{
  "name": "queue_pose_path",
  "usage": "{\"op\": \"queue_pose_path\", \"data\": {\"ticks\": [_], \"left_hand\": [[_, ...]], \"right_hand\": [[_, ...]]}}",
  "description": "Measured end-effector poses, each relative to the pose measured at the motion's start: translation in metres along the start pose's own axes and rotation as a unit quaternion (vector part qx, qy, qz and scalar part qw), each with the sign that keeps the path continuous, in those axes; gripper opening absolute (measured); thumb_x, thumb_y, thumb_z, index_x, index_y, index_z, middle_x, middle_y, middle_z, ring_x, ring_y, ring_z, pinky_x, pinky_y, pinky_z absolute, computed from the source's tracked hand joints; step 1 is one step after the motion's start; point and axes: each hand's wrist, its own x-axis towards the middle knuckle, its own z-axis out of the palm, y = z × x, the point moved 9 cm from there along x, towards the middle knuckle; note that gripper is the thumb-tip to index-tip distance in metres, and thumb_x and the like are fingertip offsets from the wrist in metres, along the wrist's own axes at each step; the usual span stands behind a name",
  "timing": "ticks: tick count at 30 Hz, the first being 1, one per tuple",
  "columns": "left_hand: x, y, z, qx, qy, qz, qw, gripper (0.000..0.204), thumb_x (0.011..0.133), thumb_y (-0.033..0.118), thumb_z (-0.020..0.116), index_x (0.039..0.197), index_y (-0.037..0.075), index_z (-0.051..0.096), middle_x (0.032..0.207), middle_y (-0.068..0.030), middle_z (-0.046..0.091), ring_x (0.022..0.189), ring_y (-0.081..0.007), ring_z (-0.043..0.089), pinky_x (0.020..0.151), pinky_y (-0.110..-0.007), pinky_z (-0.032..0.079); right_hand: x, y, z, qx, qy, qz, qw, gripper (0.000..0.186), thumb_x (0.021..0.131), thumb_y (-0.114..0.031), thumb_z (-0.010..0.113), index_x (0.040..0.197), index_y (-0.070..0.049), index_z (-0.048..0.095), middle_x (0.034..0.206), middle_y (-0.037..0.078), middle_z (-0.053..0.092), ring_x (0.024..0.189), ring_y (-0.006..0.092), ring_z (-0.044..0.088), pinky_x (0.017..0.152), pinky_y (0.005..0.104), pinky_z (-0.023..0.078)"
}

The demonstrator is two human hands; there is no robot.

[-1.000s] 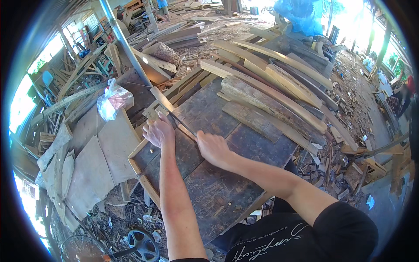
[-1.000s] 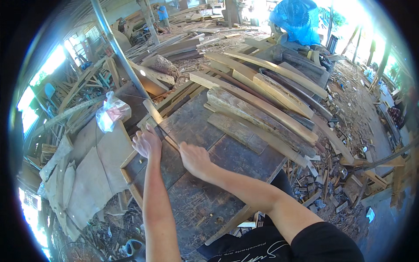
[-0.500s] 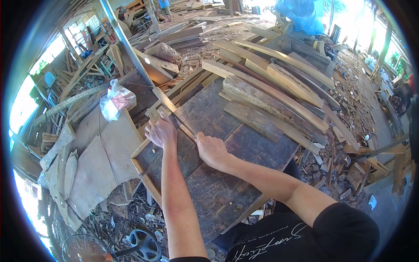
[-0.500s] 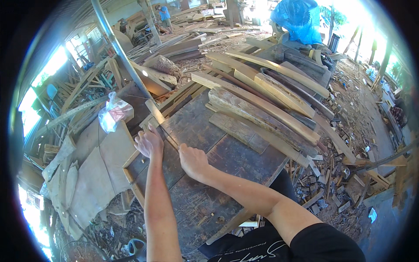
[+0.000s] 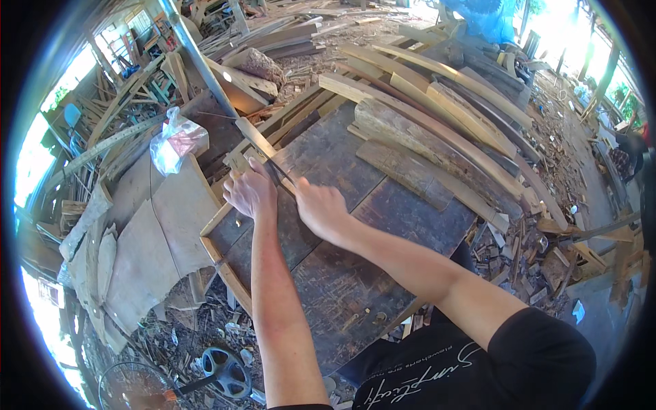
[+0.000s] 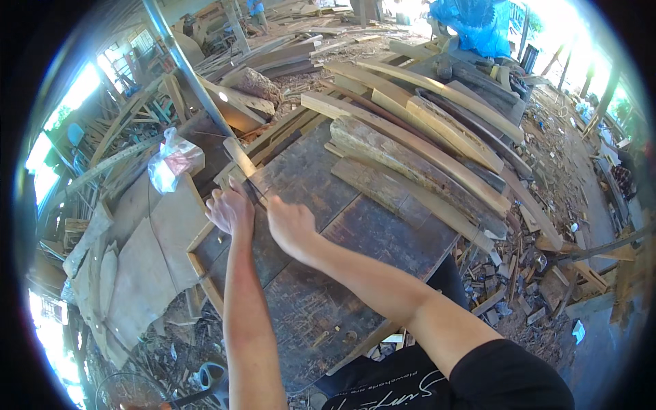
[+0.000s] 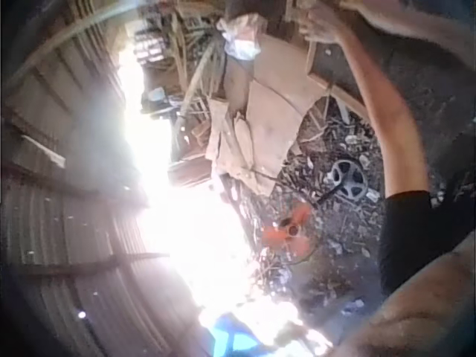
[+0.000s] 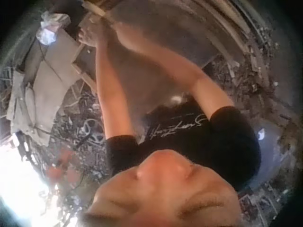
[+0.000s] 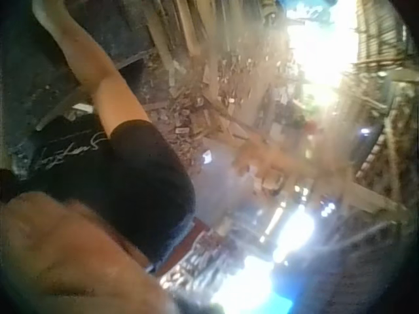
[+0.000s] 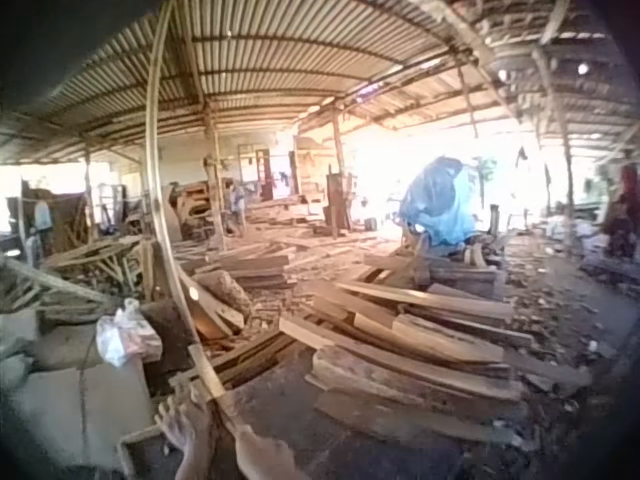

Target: The person cuts a piece of wood with a handheld saw on a workbench.

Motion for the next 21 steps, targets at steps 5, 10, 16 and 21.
{"op": "queue_pose_path", "data": {"ticks": [5,10,16,21], "left_hand": [[-0.003,-0.007,0.005,0.01,0.017,-0.004,1.0,0.058,0.099,0.039,0.035,0.08,0.002,0.074,0.109,-0.0142,0.066,0.096,-0.0327,0.059,0.086,-0.044,0.042],[-0.002,-0.01,0.005,0.013,0.015,-0.004,1.0,0.057,0.099,0.038,0.035,0.081,0.002,0.075,0.11,-0.0142,0.065,0.095,-0.0324,0.059,0.086,-0.044,0.043],[0.0,0.002,0.001,0.003,0.018,0.004,1.0,0.059,0.099,0.04,0.035,0.078,0.002,0.075,0.106,-0.0145,0.067,0.095,-0.0327,0.059,0.085,-0.044,0.043],[-0.004,-0.01,0.011,0.014,0.029,0.0,0.999,0.058,0.099,0.04,0.036,0.077,0.002,0.075,0.105,-0.0144,0.067,0.094,-0.0327,0.06,0.086,-0.045,0.043]], "right_hand": [[0.038,-0.01,0.02,0.009,-0.012,0.0,1.0,0.012,0.091,-0.011,0.045,0.091,0.0,0.05,0.073,0.023,0.066,0.073,0.0399,0.067,0.066,0.0495,0.053],[-0.011,0.002,0.006,-0.001,-0.037,-0.002,0.999,0.011,0.09,-0.011,0.045,0.089,-0.001,0.05,0.071,0.022,0.066,0.071,0.0384,0.067,0.065,0.0496,0.052],[0.039,-0.01,0.02,-0.021,-0.005,-0.001,1.0,0.01,0.09,-0.01,0.046,0.088,-0.001,0.05,0.07,0.022,0.066,0.071,0.0368,0.068,0.063,0.0487,0.052],[-0.008,0.008,0.011,-0.003,-0.023,0.001,1.0,0.012,0.089,-0.01,0.047,0.088,-0.001,0.055,0.072,0.022,0.066,0.071,0.0373,0.068,0.064,0.0472,0.053]]}}
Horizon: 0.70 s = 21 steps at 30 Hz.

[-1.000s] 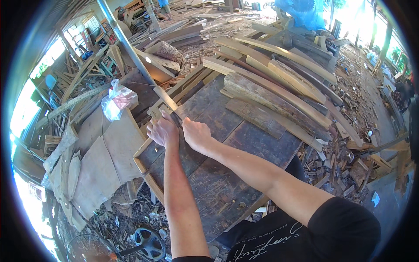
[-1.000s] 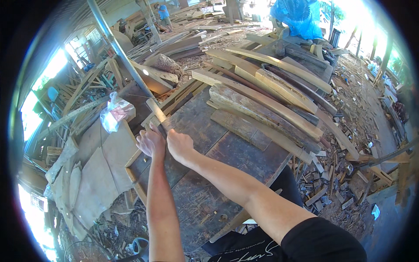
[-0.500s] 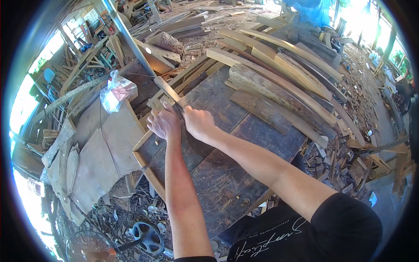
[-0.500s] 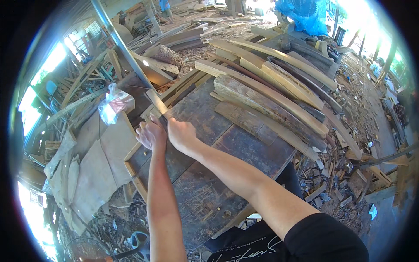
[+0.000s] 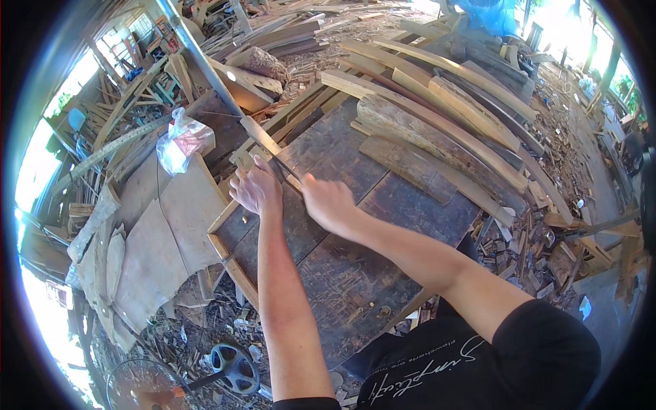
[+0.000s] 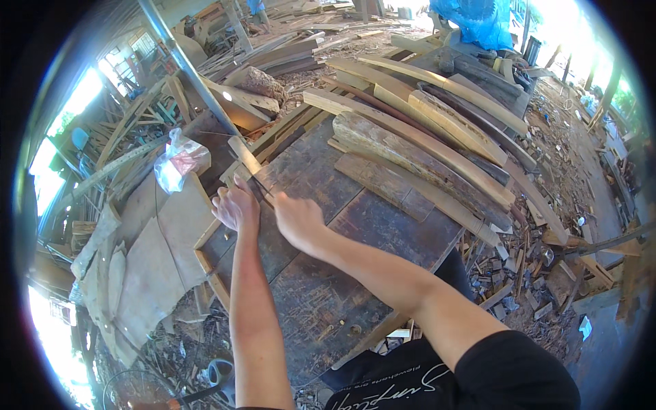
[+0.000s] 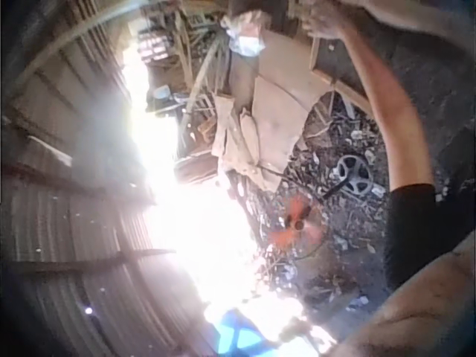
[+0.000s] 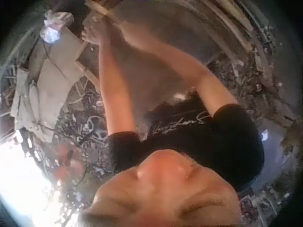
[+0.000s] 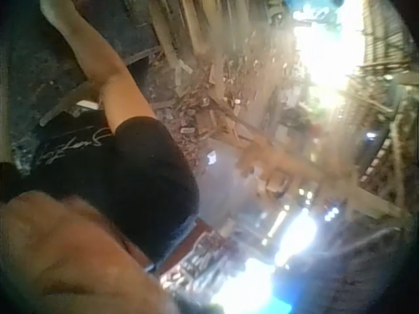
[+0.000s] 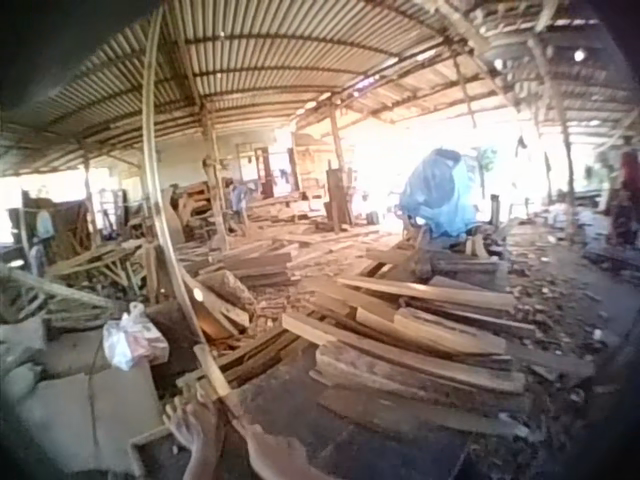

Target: The person cuts a piece of wood with a handheld saw on a workbench.

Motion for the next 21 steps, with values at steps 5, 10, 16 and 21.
{"op": "queue_pose_path", "data": {"ticks": [5,10,16,21], "left_hand": [[0.003,0.014,-0.008,-0.007,-0.024,0.008,1.0,0.059,0.099,0.041,0.035,0.078,0.003,0.074,0.103,-0.0136,0.066,0.097,-0.0326,0.059,0.086,-0.045,0.043],[0.002,0.007,0.001,-0.011,-0.022,-0.002,1.0,0.06,0.099,0.041,0.034,0.076,0.001,0.074,0.103,-0.0137,0.066,0.098,-0.0325,0.059,0.086,-0.045,0.042],[0.002,-0.001,-0.007,0.001,0.004,0.005,1.0,0.059,0.1,0.04,0.034,0.08,0.002,0.075,0.103,-0.0146,0.066,0.098,-0.0325,0.059,0.087,-0.045,0.042],[0.003,0.009,-0.006,-0.016,-0.03,-0.004,0.999,0.058,0.1,0.04,0.034,0.081,0.003,0.075,0.106,-0.0156,0.066,0.099,-0.0329,0.059,0.088,-0.045,0.042]], "right_hand": [[-0.005,0.003,-0.021,0.01,0.013,0.017,1.0,0.014,0.089,-0.011,0.049,0.087,-0.001,0.059,0.071,0.022,0.067,0.07,0.0369,0.069,0.064,0.0456,0.054],[0.048,-0.017,0.007,0.004,-0.014,0.014,1.0,0.011,0.09,-0.011,0.047,0.09,-0.001,0.053,0.076,0.023,0.067,0.075,0.0376,0.068,0.066,0.0483,0.053],[-0.021,-0.001,-0.006,-0.004,-0.021,0.0,1.0,0.013,0.088,-0.011,0.05,0.089,0.0,0.057,0.072,0.022,0.067,0.071,0.0368,0.069,0.063,0.0456,0.055],[0.035,-0.016,0.005,-0.018,0.009,0.002,1.0,0.01,0.088,-0.011,0.049,0.091,-0.002,0.054,0.074,0.02,0.067,0.074,0.0372,0.068,0.066,0.0469,0.053]]}}
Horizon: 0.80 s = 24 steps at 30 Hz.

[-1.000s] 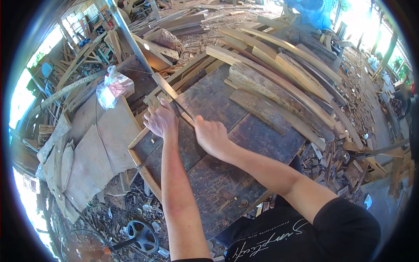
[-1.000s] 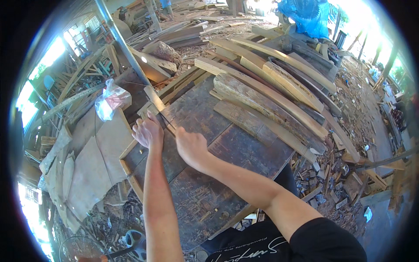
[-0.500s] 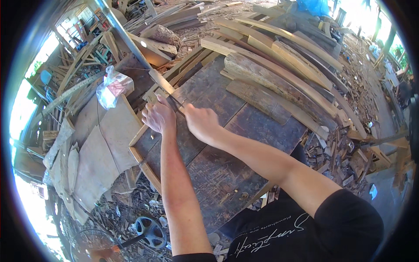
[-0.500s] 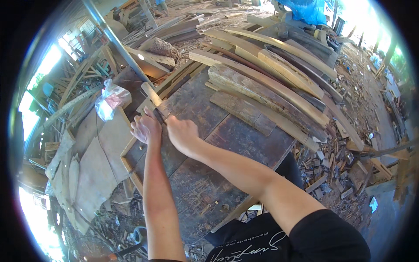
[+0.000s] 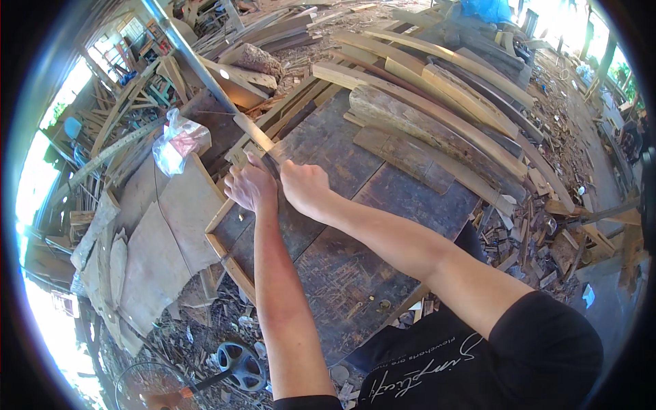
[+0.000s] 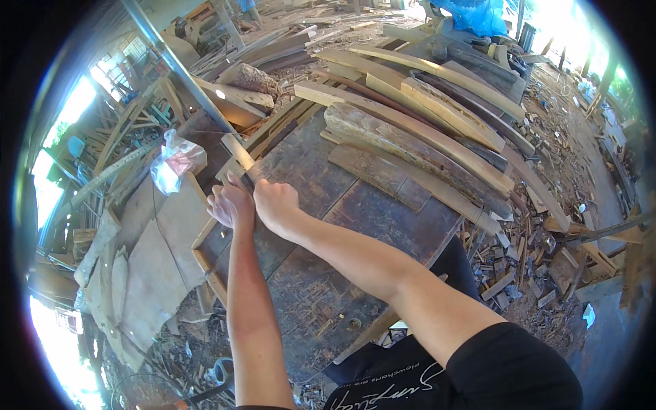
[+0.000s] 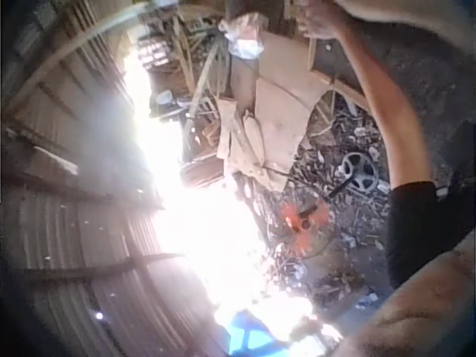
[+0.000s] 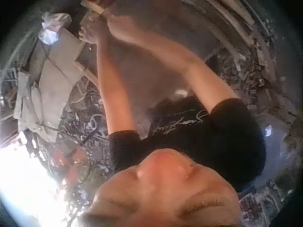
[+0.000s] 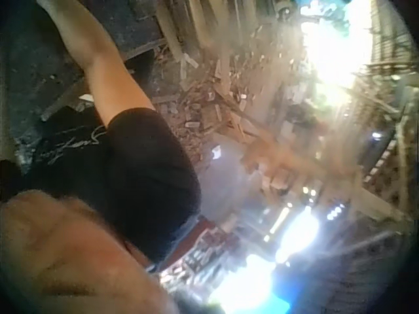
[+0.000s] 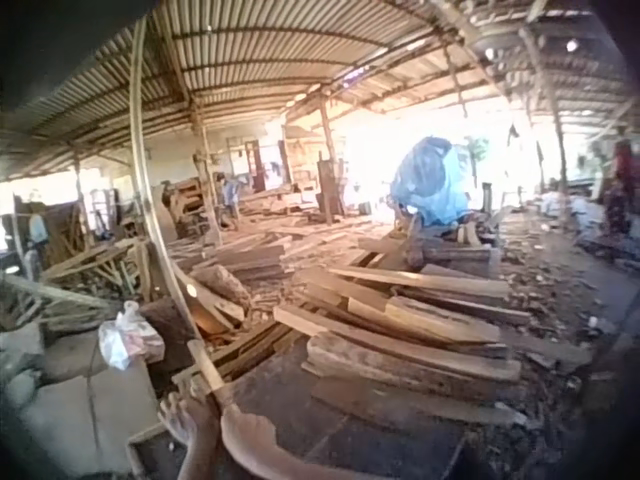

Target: The person cuts a piece of wood with a handheld saw on a workbench.

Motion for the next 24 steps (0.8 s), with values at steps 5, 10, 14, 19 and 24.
{"op": "queue_pose_path", "data": {"ticks": [5,10,14,19,24], "left_hand": [[-0.003,-0.015,0.006,0.002,0.018,0.0,1.0,0.057,0.1,0.039,0.034,0.082,0.004,0.075,0.106,-0.0155,0.066,0.099,-0.033,0.059,0.088,-0.045,0.042],[0.0,0.0,-0.004,0.003,0.0,0.002,1.0,0.059,0.1,0.039,0.033,0.08,0.003,0.075,0.105,-0.0149,0.066,0.098,-0.0328,0.059,0.087,-0.045,0.043],[0.0,-0.004,0.001,0.01,0.011,0.004,1.0,0.059,0.1,0.04,0.033,0.079,0.002,0.074,0.105,-0.0147,0.066,0.097,-0.0325,0.059,0.086,-0.045,0.043],[-0.003,-0.006,0.002,0.007,0.023,0.014,1.0,0.059,0.1,0.039,0.034,0.078,0.002,0.074,0.104,-0.0148,0.066,0.095,-0.0326,0.06,0.086,-0.045,0.043],[0.001,-0.002,-0.002,0.003,0.024,0.013,1.0,0.059,0.099,0.04,0.034,0.078,0.001,0.074,0.104,-0.0145,0.067,0.095,-0.0332,0.06,0.086,-0.045,0.043]], "right_hand": [[-0.024,0.008,-0.001,0.025,-0.009,-0.002,1.0,0.01,0.089,-0.01,0.048,0.089,-0.001,0.053,0.073,0.022,0.066,0.072,0.0357,0.068,0.065,0.047,0.053],[-0.047,0.019,-0.013,0.006,-0.013,0.005,1.0,0.008,0.088,-0.01,0.05,0.086,-0.002,0.05,0.069,0.02,0.066,0.069,0.0356,0.068,0.063,0.0463,0.053],[-0.002,-0.001,-0.001,0.001,0.034,-0.021,0.999,0.008,0.088,-0.01,0.05,0.087,-0.002,0.051,0.067,0.019,0.065,0.067,0.0358,0.068,0.06,0.0449,0.053],[-0.026,0.007,-0.005,0.009,0.002,-0.012,1.0,0.008,0.087,-0.01,0.051,0.088,-0.002,0.051,0.068,0.02,0.065,0.069,0.0351,0.068,0.062,0.0447,0.054],[-0.025,0.005,-0.011,0.0,0.029,-0.024,0.999,0.01,0.087,-0.01,0.052,0.09,-0.001,0.051,0.068,0.021,0.066,0.068,0.0352,0.069,0.06,0.0453,0.054]]}}
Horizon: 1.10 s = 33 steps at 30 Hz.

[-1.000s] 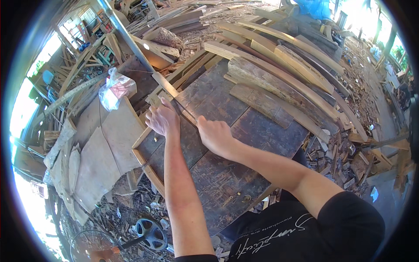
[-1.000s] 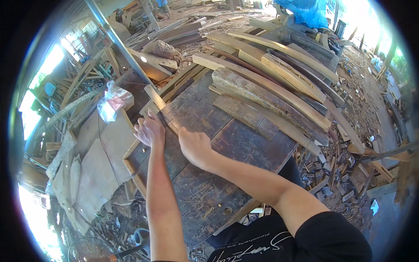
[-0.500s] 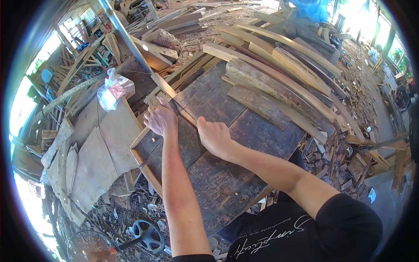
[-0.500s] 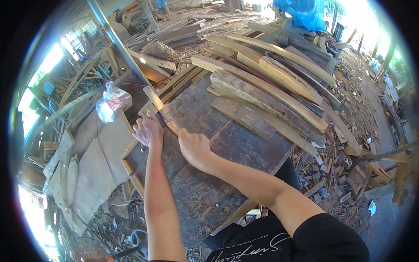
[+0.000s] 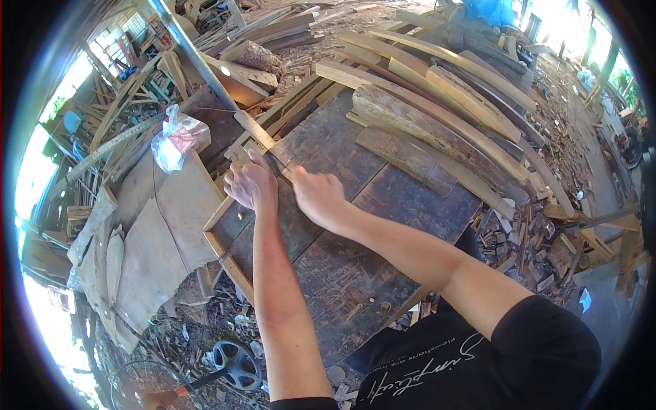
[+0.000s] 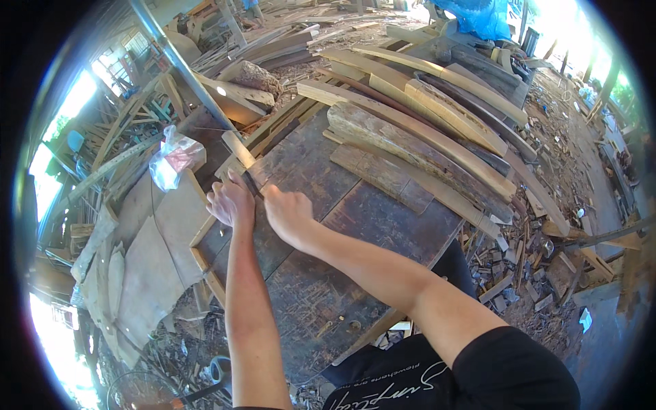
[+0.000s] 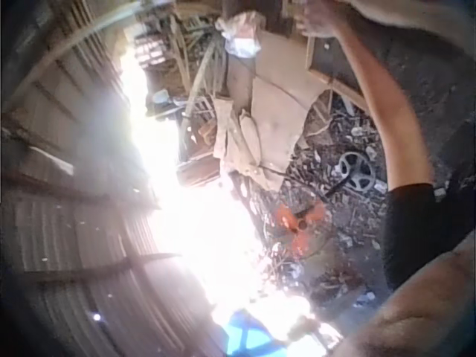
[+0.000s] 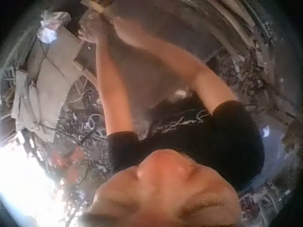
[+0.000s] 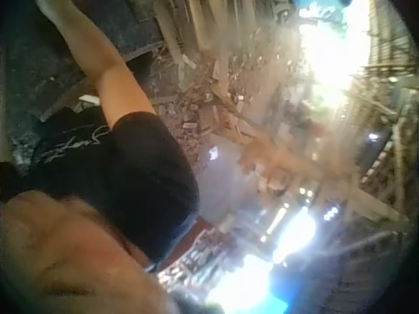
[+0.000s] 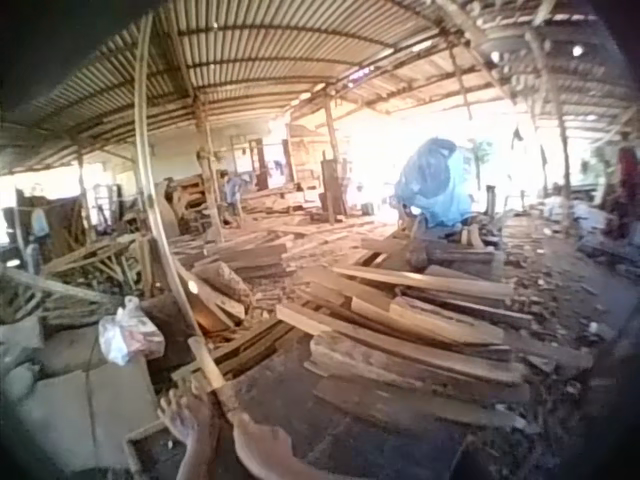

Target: The person cuts a piece of wood with a handheld saw on a workbench.

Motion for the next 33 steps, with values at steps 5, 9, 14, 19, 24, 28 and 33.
{"op": "queue_pose_path", "data": {"ticks": [5,9,14,19,24,28,33], "left_hand": [[-0.003,-0.005,0.008,0.005,-0.017,-0.005,1.0,0.059,0.099,0.04,0.035,0.079,0.001,0.074,0.106,-0.0147,0.067,0.095,-0.0335,0.06,0.086,-0.045,0.043],[-0.003,-0.004,0.004,0.004,-0.005,0.001,1.0,0.059,0.099,0.039,0.035,0.079,0.001,0.074,0.108,-0.015,0.066,0.095,-0.0337,0.06,0.086,-0.046,0.043],[-0.003,-0.002,-0.007,-0.001,-0.006,-0.002,1.0,0.059,0.1,0.04,0.034,0.078,0.002,0.074,0.105,-0.0152,0.066,0.095,-0.0338,0.059,0.086,-0.046,0.043],[-0.015,-0.003,0.005,0.012,-0.028,0.046,0.998,0.051,0.1,0.045,0.036,0.102,0.009,0.072,0.108,-0.0138,0.062,0.099,-0.0328,0.057,0.085,-0.046,0.043],[-0.032,-0.004,-0.018,-0.008,-0.011,0.025,1.0,0.041,0.1,0.043,0.039,0.105,0.019,0.072,0.108,-0.0131,0.059,0.1,-0.0323,0.056,0.085,-0.046,0.043],[-0.032,-0.016,-0.013,-0.008,0.006,0.014,1.0,0.04,0.098,0.044,0.041,0.106,0.02,0.072,0.113,-0.013,0.058,0.1,-0.0337,0.056,0.086,-0.047,0.043],[-0.016,-0.031,0.007,0.013,-0.105,-0.077,0.991,0.047,0.097,0.042,0.038,0.103,0.014,0.075,0.137,-0.0145,0.05,0.12,-0.0336,0.045,0.095,-0.048,0.039]], "right_hand": [[0.031,-0.005,0.017,0.013,-0.014,0.007,1.0,0.01,0.087,-0.01,0.051,0.09,-0.001,0.051,0.068,0.02,0.066,0.068,0.0355,0.068,0.059,0.0461,0.053],[-0.021,0.006,0.0,0.013,-0.04,-0.002,0.999,0.011,0.087,-0.011,0.05,0.09,-0.001,0.053,0.07,0.021,0.066,0.07,0.0368,0.068,0.062,0.047,0.053],[0.006,-0.007,0.01,0.024,-0.039,0.036,0.998,0.012,0.088,-0.011,0.048,0.091,-0.001,0.053,0.073,0.023,0.066,0.074,0.0372,0.069,0.065,0.0478,0.053],[-0.001,0.01,0.008,0.053,0.002,0.017,0.998,0.013,0.089,-0.012,0.047,0.088,-0.002,0.055,0.074,0.023,0.067,0.074,0.0382,0.068,0.066,0.0486,0.053],[-0.015,0.011,-0.001,0.047,-0.022,0.012,0.999,0.017,0.091,-0.015,0.047,0.089,-0.002,0.057,0.075,0.022,0.067,0.075,0.0381,0.068,0.067,0.0482,0.053],[-0.018,0.002,-0.011,0.052,0.033,-0.013,0.998,0.024,0.095,-0.024,0.048,0.088,-0.003,0.056,0.07,0.02,0.066,0.07,0.0371,0.068,0.062,0.047,0.052],[0.005,-0.001,0.008,-0.002,0.011,-0.007,1.0,0.011,0.087,-0.016,0.054,0.087,-0.006,0.06,0.072,0.017,0.068,0.073,0.0329,0.069,0.064,0.0399,0.053]]}}
